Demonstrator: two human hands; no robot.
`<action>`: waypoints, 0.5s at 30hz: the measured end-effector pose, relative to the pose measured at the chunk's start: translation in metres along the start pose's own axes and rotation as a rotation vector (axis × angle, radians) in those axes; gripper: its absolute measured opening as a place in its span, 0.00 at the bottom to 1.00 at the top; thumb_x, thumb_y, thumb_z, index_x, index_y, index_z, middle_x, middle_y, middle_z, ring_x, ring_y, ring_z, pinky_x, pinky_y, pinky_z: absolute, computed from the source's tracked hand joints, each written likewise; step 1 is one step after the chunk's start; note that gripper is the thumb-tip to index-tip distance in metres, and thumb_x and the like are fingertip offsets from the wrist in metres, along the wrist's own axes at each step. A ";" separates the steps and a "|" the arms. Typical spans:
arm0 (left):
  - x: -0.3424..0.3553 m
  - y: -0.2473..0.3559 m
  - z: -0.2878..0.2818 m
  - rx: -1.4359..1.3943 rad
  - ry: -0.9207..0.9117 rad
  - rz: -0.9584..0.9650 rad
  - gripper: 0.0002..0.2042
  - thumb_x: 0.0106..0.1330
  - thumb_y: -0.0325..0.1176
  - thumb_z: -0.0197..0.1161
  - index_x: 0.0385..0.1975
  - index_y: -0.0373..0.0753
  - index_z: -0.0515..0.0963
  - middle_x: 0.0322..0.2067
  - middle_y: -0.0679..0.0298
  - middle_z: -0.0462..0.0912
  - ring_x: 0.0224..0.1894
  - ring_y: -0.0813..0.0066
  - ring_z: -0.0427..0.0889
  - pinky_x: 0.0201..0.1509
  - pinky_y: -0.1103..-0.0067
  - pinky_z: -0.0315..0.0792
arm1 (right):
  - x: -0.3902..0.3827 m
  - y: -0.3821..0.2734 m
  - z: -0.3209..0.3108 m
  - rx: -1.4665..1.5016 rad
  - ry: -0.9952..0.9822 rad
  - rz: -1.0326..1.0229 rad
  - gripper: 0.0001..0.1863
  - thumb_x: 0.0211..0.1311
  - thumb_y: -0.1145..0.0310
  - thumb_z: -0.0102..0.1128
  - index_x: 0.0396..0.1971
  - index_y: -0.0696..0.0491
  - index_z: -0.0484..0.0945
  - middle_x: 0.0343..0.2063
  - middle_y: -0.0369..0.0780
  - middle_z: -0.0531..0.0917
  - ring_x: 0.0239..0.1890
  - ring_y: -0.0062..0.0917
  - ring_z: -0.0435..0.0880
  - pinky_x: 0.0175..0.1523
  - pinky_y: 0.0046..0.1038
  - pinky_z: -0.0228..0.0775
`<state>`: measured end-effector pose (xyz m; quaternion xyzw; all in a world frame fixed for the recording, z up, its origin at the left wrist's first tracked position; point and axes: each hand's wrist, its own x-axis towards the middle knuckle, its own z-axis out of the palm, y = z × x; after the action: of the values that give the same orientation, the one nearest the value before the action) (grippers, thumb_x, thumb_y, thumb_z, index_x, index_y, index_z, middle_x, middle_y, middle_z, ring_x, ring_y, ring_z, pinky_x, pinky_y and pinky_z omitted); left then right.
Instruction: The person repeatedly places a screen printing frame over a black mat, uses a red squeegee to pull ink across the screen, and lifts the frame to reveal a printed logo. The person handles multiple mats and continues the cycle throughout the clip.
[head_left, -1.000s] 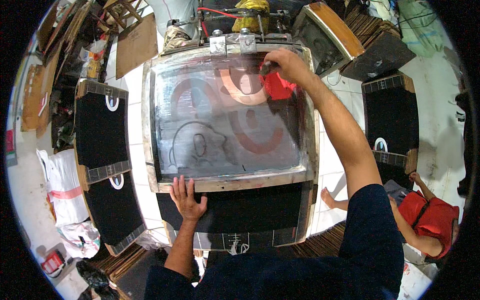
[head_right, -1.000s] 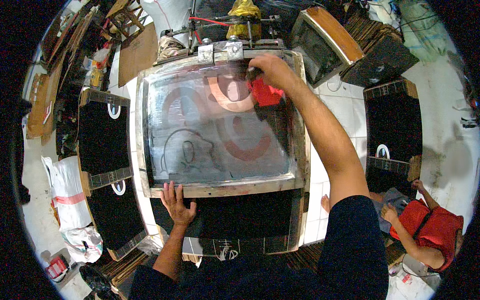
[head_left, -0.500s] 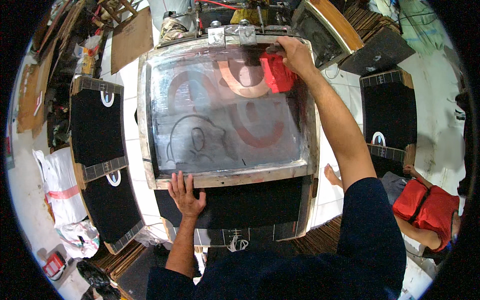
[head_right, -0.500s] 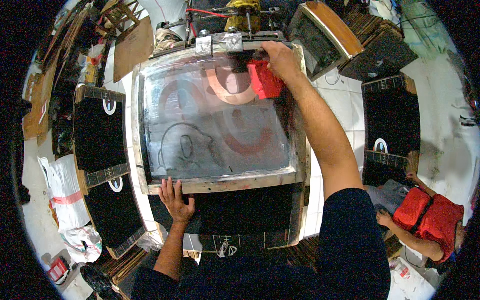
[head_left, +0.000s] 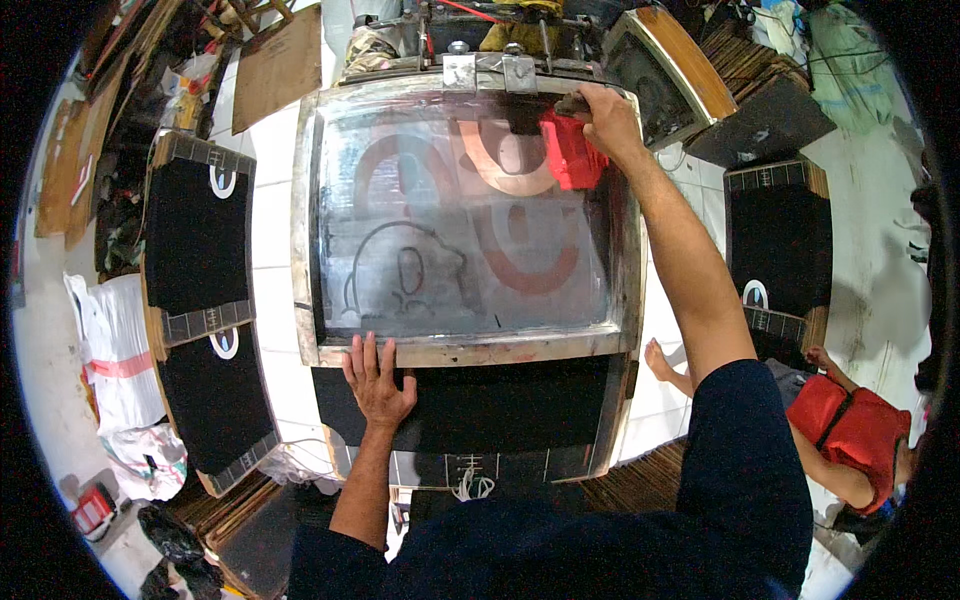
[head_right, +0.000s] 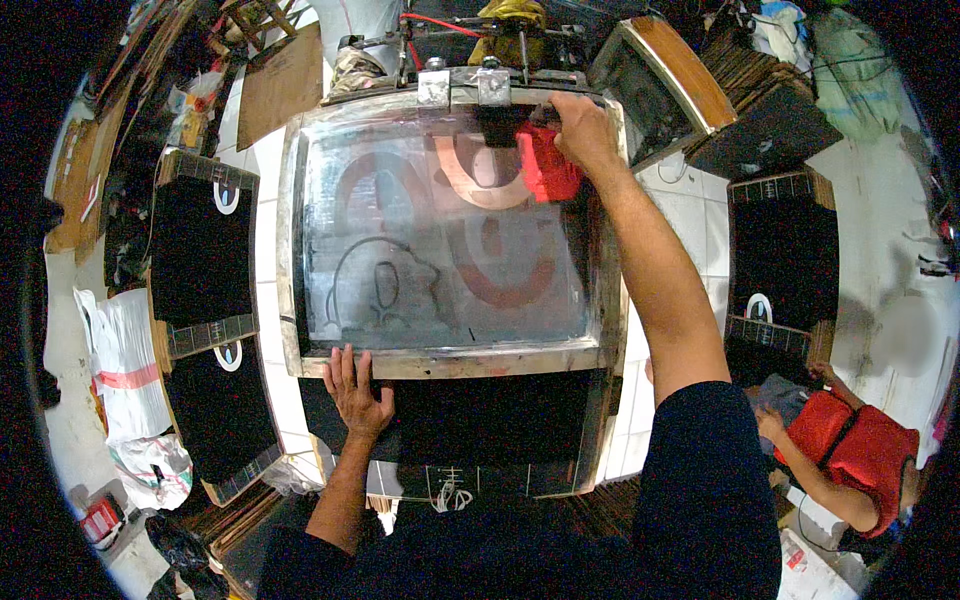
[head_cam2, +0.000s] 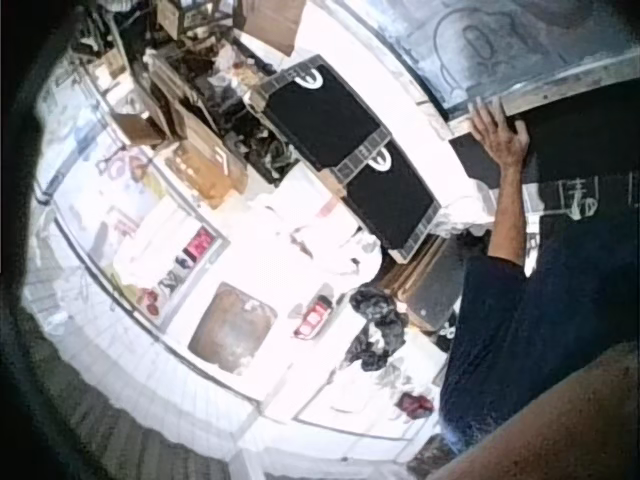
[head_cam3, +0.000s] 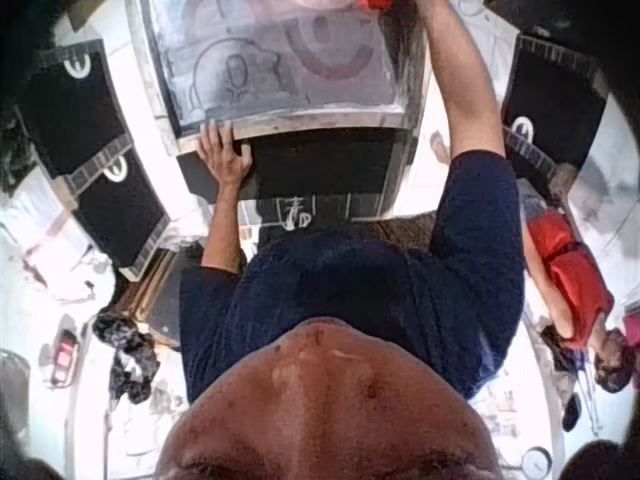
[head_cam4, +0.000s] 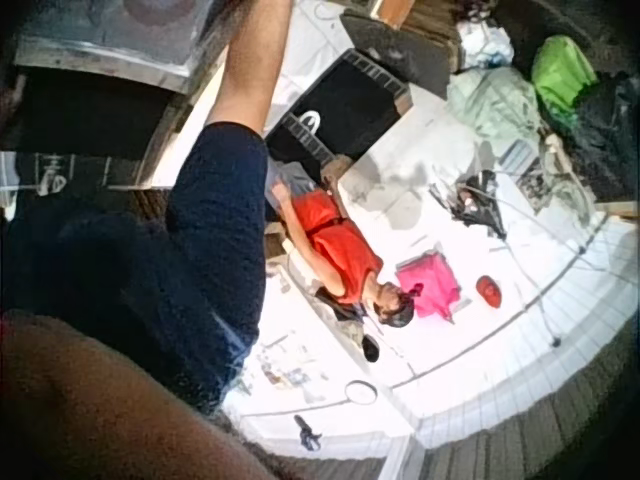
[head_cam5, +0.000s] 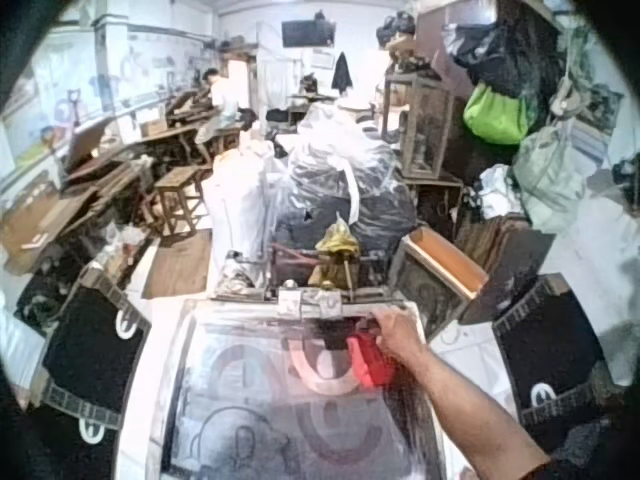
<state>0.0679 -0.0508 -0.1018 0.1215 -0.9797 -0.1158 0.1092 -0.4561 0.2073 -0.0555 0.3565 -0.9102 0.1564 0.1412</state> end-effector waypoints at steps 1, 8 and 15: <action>0.000 0.000 0.000 -0.008 -0.002 -0.004 0.38 0.53 0.36 0.67 0.70 0.48 0.67 0.73 0.54 0.63 0.78 0.50 0.54 0.81 0.53 0.39 | -0.005 -0.003 0.000 -0.007 0.014 0.001 0.23 0.47 0.81 0.62 0.47 0.54 0.79 0.41 0.48 0.84 0.46 0.49 0.83 0.52 0.48 0.76; 0.003 0.003 0.000 -0.020 0.026 -0.004 0.35 0.54 0.37 0.67 0.67 0.46 0.70 0.72 0.54 0.64 0.77 0.49 0.55 0.80 0.52 0.42 | -0.083 -0.038 -0.034 0.041 -0.111 0.005 0.25 0.43 0.82 0.65 0.47 0.52 0.75 0.40 0.46 0.80 0.45 0.47 0.79 0.47 0.48 0.72; 0.040 0.000 -0.036 -0.159 -0.078 0.013 0.23 0.47 0.36 0.72 0.46 0.43 0.79 0.47 0.61 0.80 0.55 0.55 0.75 0.65 0.56 0.63 | -0.053 -0.028 -0.043 0.011 -0.083 -0.071 0.25 0.43 0.80 0.67 0.46 0.53 0.76 0.41 0.45 0.82 0.44 0.46 0.81 0.48 0.47 0.73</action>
<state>0.0384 -0.0683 -0.0604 0.1014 -0.9717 -0.1973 0.0809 -0.3925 0.2365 -0.0305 0.3957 -0.9011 0.1416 0.1067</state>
